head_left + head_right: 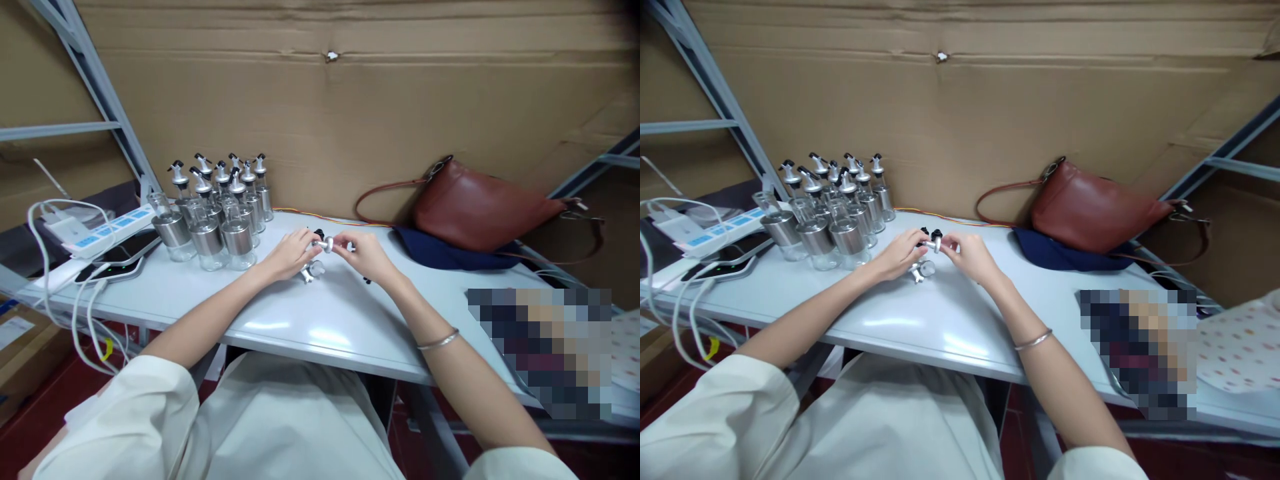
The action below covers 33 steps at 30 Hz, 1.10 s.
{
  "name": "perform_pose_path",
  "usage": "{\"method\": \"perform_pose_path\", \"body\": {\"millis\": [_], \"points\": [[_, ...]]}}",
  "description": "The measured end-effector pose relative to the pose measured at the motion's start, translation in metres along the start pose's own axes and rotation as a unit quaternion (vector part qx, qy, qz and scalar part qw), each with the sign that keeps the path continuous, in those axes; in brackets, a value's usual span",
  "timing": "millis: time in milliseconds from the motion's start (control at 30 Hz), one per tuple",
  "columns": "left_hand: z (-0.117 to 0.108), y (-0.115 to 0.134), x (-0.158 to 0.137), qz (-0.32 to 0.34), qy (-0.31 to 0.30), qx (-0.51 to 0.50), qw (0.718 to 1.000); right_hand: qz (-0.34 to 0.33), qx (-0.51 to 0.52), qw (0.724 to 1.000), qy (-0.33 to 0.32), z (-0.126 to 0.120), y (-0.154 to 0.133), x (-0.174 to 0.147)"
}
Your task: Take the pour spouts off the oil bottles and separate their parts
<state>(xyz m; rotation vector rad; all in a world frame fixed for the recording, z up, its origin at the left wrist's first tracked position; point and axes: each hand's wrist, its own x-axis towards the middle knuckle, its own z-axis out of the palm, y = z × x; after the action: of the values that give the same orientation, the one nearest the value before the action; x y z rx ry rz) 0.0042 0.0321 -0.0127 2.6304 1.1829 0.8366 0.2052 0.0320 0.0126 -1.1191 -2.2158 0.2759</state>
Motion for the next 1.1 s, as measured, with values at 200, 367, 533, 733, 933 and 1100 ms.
{"method": "perform_pose_path", "body": {"millis": [200, 367, 533, 733, 933, 1100], "points": [[0.0, -0.001, -0.006, -0.025, -0.103, -0.03, 0.994, 0.11, -0.113, 0.984, -0.081, 0.004, 0.008, -0.003], [0.003, 0.0, -0.007, 0.007, -0.129, -0.009, 0.992, 0.065, -0.118, 0.975, -0.176, 0.011, 0.0, -0.008], [0.004, -0.001, -0.005, 0.055, -0.135, 0.013, 0.989, 0.013, -0.078, 0.974, -0.213, 0.01, 0.0, -0.009], [0.0, -0.001, -0.007, 0.048, -0.126, 0.048, 0.99, 0.047, -0.109, 0.976, -0.18, 0.009, 0.005, -0.008], [-0.004, 0.002, -0.006, 0.046, -0.104, 0.046, 0.992, 0.048, -0.105, 0.985, -0.125, -0.001, 0.003, -0.006], [-0.018, 0.016, -0.003, 0.071, 0.006, 0.078, 0.994, 0.047, -0.084, 0.994, -0.06, -0.006, 0.003, -0.005]]}}
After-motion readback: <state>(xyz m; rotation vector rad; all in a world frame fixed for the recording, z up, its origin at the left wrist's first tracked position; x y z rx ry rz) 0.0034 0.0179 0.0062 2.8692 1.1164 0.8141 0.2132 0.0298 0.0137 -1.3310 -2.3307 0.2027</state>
